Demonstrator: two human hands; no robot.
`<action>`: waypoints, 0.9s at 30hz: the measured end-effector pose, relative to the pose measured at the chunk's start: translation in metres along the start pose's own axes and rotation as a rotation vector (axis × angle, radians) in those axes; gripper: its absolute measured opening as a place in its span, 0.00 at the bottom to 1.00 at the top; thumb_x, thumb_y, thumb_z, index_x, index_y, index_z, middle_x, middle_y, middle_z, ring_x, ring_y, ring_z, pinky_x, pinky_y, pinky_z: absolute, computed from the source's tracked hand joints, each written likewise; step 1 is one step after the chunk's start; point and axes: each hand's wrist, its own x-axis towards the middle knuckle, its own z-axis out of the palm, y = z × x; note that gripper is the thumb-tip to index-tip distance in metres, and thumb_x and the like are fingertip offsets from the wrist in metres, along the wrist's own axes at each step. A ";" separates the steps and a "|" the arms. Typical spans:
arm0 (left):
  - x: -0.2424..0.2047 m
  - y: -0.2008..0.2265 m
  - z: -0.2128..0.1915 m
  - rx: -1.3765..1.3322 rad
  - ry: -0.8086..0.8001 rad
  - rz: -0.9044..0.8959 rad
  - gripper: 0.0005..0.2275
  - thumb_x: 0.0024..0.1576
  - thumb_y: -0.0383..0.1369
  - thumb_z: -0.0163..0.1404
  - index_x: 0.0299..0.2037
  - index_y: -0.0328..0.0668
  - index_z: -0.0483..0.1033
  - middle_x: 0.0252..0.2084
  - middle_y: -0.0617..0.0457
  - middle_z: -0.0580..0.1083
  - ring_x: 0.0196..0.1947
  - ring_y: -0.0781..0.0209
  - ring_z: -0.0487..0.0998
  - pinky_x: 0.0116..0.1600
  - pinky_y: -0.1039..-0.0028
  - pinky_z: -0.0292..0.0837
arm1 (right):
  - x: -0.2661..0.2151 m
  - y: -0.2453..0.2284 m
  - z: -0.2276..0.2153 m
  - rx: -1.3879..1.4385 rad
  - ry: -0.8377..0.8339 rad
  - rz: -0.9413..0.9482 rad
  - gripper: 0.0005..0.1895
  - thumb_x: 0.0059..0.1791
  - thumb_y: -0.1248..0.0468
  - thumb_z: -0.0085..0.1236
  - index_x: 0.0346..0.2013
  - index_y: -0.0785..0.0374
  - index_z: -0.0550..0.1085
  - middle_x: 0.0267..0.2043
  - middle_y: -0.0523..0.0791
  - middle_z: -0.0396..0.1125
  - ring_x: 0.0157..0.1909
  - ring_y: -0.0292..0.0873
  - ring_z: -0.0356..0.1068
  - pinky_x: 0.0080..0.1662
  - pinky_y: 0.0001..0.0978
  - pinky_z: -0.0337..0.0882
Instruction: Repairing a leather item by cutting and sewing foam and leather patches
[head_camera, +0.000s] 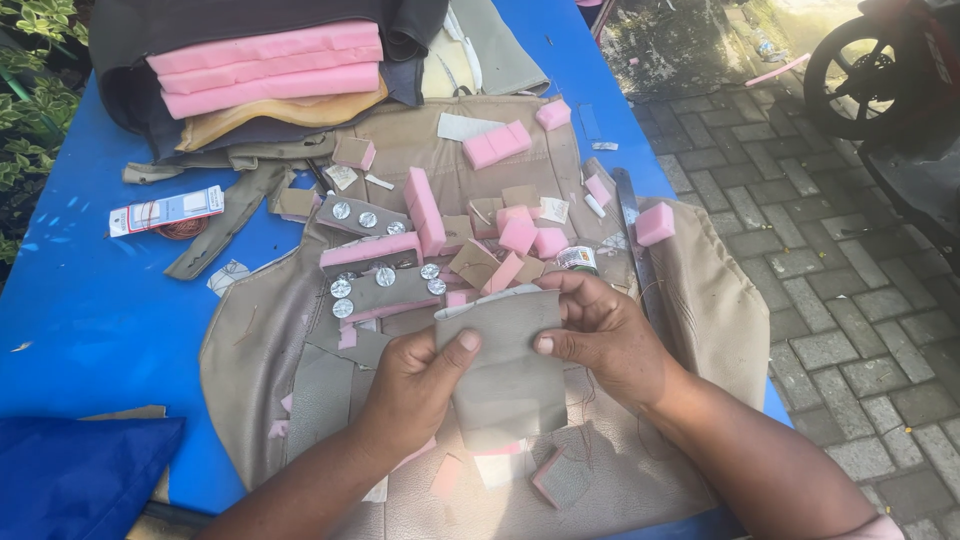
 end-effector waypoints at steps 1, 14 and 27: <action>0.001 0.007 -0.005 -0.001 0.005 -0.001 0.14 0.61 0.41 0.52 0.35 0.39 0.84 0.29 0.65 0.72 0.33 0.72 0.70 0.37 0.77 0.69 | -0.001 -0.001 -0.003 0.000 -0.004 0.004 0.30 0.43 0.73 0.68 0.59 0.62 0.69 0.44 0.53 0.76 0.44 0.43 0.76 0.47 0.35 0.78; -0.027 0.114 -0.009 0.554 -0.866 0.050 0.25 0.46 0.52 0.48 0.55 0.60 0.68 0.39 0.60 0.78 0.41 0.57 0.80 0.46 0.68 0.72 | -0.022 -0.067 0.015 -0.640 -0.436 -0.096 0.05 0.45 0.66 0.69 0.33 0.60 0.79 0.29 0.41 0.74 0.31 0.34 0.72 0.35 0.26 0.71; -0.030 0.066 -0.022 0.379 -0.303 0.267 0.20 0.63 0.33 0.50 0.22 0.46 0.53 0.22 0.63 0.53 0.23 0.67 0.56 0.29 0.69 0.51 | -0.012 -0.061 -0.012 -0.828 -0.346 -0.070 0.08 0.44 0.61 0.71 0.27 0.60 0.80 0.25 0.36 0.70 0.29 0.29 0.65 0.32 0.23 0.65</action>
